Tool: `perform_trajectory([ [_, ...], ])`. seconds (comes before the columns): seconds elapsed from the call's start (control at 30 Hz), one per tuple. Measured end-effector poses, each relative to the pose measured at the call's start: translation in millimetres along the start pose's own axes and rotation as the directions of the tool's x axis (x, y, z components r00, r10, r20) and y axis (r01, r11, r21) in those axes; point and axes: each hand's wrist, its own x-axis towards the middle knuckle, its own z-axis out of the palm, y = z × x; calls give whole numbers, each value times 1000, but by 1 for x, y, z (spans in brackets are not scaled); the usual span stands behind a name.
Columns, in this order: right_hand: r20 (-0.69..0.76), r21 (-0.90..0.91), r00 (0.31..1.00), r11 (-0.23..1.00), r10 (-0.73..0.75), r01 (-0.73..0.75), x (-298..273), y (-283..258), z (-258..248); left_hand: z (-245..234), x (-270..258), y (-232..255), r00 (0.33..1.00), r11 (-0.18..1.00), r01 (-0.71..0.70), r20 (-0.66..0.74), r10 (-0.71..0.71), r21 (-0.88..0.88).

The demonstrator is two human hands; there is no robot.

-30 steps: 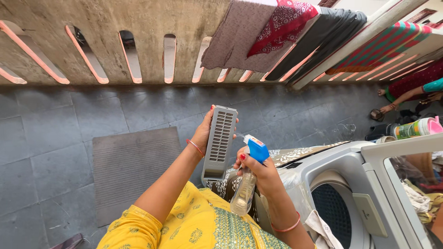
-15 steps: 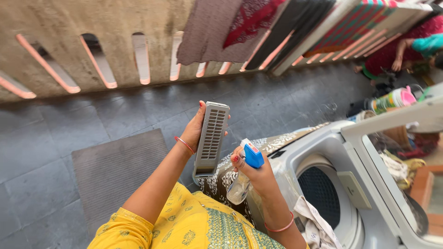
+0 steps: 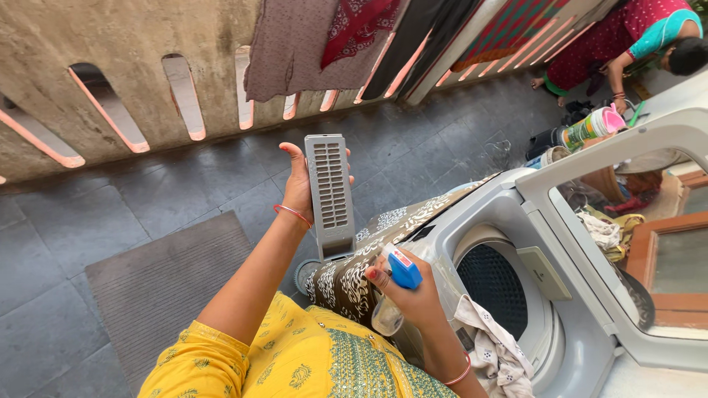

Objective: The person cleans a washing machine by spraying liquid from a bottle onto various surfaces and wiping them with a cloth, then removes a lint filter, sprays it, and wipes it clean.

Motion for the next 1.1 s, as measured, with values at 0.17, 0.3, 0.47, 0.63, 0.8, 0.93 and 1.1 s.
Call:
perform_trajectory([
  [0.17,113,129,991,988,76,-90,-9,-2,-6,-1,8,-7,995,998,-40,-94,35,-53],
  [0.3,187,48,980,997,-62,54,-13,-18,-9,-7,13,-8,991,994,-58,-130,46,-90],
  [0.47,-19,-67,999,997,-49,47,-13,-4,-5,-10,17,-11,979,992,-91,-193,72,-89],
  [0.63,127,-112,991,993,50,-36,-15,-3,-7,-8,15,-9,979,991,-86,-192,66,-99],
  [0.8,182,6,983,1000,-2,1,-14,-23,-4,-4,13,-9,981,992,-81,-186,62,-99],
  [0.93,92,-188,986,970,-137,152,-9,-19,-1,-3,10,-12,989,996,-48,-142,37,-78],
  [1.1,16,-99,999,994,44,-42,-2,-26,-2,2,3,-10,996,999,-15,-92,19,47],
])
